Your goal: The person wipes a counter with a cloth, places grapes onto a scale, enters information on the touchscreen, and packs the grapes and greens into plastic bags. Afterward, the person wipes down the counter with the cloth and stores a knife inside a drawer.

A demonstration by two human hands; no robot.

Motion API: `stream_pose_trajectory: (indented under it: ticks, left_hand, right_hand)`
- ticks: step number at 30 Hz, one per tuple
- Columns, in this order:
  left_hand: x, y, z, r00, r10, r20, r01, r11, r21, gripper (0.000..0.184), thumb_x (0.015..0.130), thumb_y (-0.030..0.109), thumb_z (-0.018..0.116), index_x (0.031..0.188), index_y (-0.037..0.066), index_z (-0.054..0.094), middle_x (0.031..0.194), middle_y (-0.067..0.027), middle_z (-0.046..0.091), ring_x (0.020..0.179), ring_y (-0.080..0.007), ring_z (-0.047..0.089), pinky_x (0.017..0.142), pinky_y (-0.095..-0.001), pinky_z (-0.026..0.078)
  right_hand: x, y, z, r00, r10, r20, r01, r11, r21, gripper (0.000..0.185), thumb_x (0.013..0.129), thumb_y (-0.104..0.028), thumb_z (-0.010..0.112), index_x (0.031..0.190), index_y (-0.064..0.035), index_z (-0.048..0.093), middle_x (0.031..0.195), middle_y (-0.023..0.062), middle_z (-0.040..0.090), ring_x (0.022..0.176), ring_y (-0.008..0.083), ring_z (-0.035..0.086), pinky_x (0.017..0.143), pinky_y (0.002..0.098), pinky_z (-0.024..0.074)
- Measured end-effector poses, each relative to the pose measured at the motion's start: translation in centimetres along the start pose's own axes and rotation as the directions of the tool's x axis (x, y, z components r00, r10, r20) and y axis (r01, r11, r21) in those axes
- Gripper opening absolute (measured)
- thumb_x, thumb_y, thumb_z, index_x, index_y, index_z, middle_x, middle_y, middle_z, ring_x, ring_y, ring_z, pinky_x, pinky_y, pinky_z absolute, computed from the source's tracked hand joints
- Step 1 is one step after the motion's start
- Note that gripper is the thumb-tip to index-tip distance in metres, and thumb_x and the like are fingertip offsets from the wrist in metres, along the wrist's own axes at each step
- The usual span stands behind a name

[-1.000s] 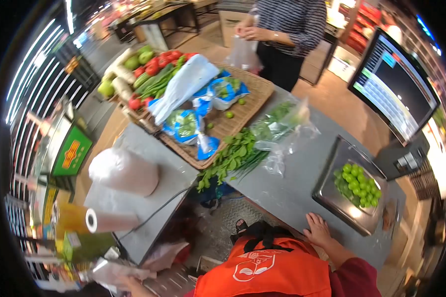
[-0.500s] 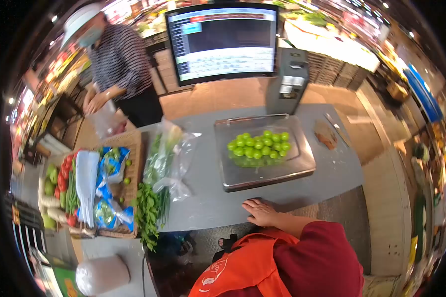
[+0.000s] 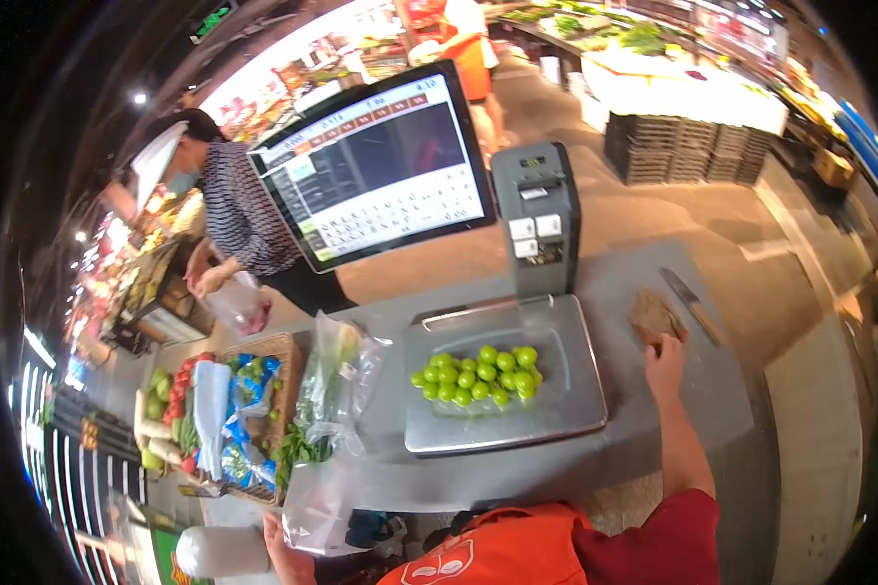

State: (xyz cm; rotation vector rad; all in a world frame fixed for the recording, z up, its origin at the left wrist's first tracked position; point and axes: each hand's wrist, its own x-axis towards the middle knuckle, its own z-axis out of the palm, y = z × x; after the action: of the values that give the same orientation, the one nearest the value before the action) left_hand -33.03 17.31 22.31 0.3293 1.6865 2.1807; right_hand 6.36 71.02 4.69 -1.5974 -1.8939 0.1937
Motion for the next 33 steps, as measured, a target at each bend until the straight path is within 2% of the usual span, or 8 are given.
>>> stream_pose_trajectory:
  ticks: [2,5,14,17,24,28,31,33]
  left_hand:
    - [-0.9,2.8,5.9,0.953,-0.134,-0.27,0.106,0.988,-0.115,0.005,0.089,0.015,0.047,0.086,0.011,0.048,0.071,0.0014,0.051,0.064,-0.0124,0.055,0.06,-0.0258,0.048]
    - [0.1,3.7,6.9,0.986,-0.16,-0.052,0.154,0.984,-0.092,0.007,0.09,0.018,0.046,0.084,0.014,0.048,0.067,0.0029,0.047,0.059,-0.0092,0.051,0.053,-0.0237,0.045]
    - [3.1,3.0,8.9,0.986,-0.163,0.034,0.164,0.916,-0.365,0.046,0.076,0.046,0.065,0.109,0.017,0.053,0.086,0.0037,0.058,0.074,-0.0116,0.057,0.062,-0.0271,0.051]
    - [4.6,4.4,9.9,0.97,-0.044,0.241,0.131,0.924,-0.36,0.054,0.067,0.019,0.075,0.114,0.015,0.048,0.097,0.0015,0.056,0.084,-0.0133,0.058,0.07,-0.0286,0.052]
    - [5.6,4.7,11.4,0.891,0.226,0.393,-0.145,0.963,-0.226,0.031,0.071,0.014,0.073,0.092,0.006,0.052,0.084,-0.0008,0.055,0.075,-0.0097,0.053,0.068,-0.0229,0.043]
    - [5.6,5.1,10.0,0.639,0.271,0.72,-0.55,0.815,0.181,0.011,0.076,0.005,0.066,0.085,0.002,0.06,0.079,-0.0084,0.063,0.07,-0.0171,0.06,0.063,-0.0274,0.046]
    - [5.4,4.3,8.2,0.626,0.228,0.746,-0.701,0.584,0.409,0.01,0.074,0.001,0.063,0.083,0.004,0.06,0.08,-0.0098,0.062,0.071,-0.0233,0.061,0.063,-0.03,0.047]
    - [5.4,3.5,7.2,0.647,0.265,0.715,-0.716,0.532,0.451,0.012,0.072,-0.002,0.062,0.082,0.003,0.06,0.079,-0.01,0.062,0.071,-0.0252,0.06,0.064,-0.0308,0.047]
  right_hand:
    - [2.3,-0.5,1.5,0.982,0.163,0.09,-0.142,0.968,-0.208,0.036,0.083,-0.021,0.054,0.117,-0.0086,0.048,0.122,0.0123,0.043,0.111,0.032,0.041,0.087,0.0397,0.0432]
    - [4.2,-0.5,2.1,0.933,0.269,0.24,-0.139,0.882,-0.45,0.036,0.085,-0.023,0.054,0.118,-0.0097,0.048,0.124,0.008,0.041,0.114,0.0305,0.039,0.088,0.0391,0.0448]
    - [4.5,-3.6,-0.1,1.0,-0.004,0.011,0.007,0.95,-0.311,0.021,0.078,-0.008,0.06,0.098,-0.0076,0.053,0.104,0.0067,0.052,0.102,0.0235,0.049,0.077,0.0346,0.0465]
    - [1.4,-10.1,-2.5,0.962,-0.178,0.207,0.024,0.811,0.585,0.018,0.077,-0.008,0.06,0.095,-0.0057,0.055,0.091,0.0061,0.057,0.087,0.0182,0.054,0.072,0.0299,0.0449]
    - [-13.4,-31.0,-6.1,0.04,-0.65,0.759,-0.649,0.56,0.515,0.034,0.094,-0.031,0.039,0.117,-0.0089,0.052,0.111,0.0067,0.056,0.106,0.0136,0.049,0.084,0.0294,0.0412]
    - [-16.0,-37.7,-3.1,0.271,-0.702,0.659,-0.873,0.108,0.475,0.049,0.089,-0.049,0.042,0.117,-0.0094,0.049,0.11,0.0068,0.055,0.105,0.0187,0.051,0.086,0.0354,0.0429]
    - [-14.7,-39.4,-1.5,0.093,-0.825,0.558,-0.996,-0.076,0.054,0.051,0.086,-0.044,0.052,0.12,-0.0073,0.044,0.108,0.0049,0.053,0.093,0.02,0.057,0.082,0.0371,0.0469]
    - [-14.5,-40.1,-1.7,0.105,-0.755,0.647,-0.962,0.089,0.259,0.051,0.086,-0.042,0.054,0.12,-0.0063,0.044,0.108,0.0052,0.053,0.094,0.0199,0.056,0.082,0.0369,0.0462]
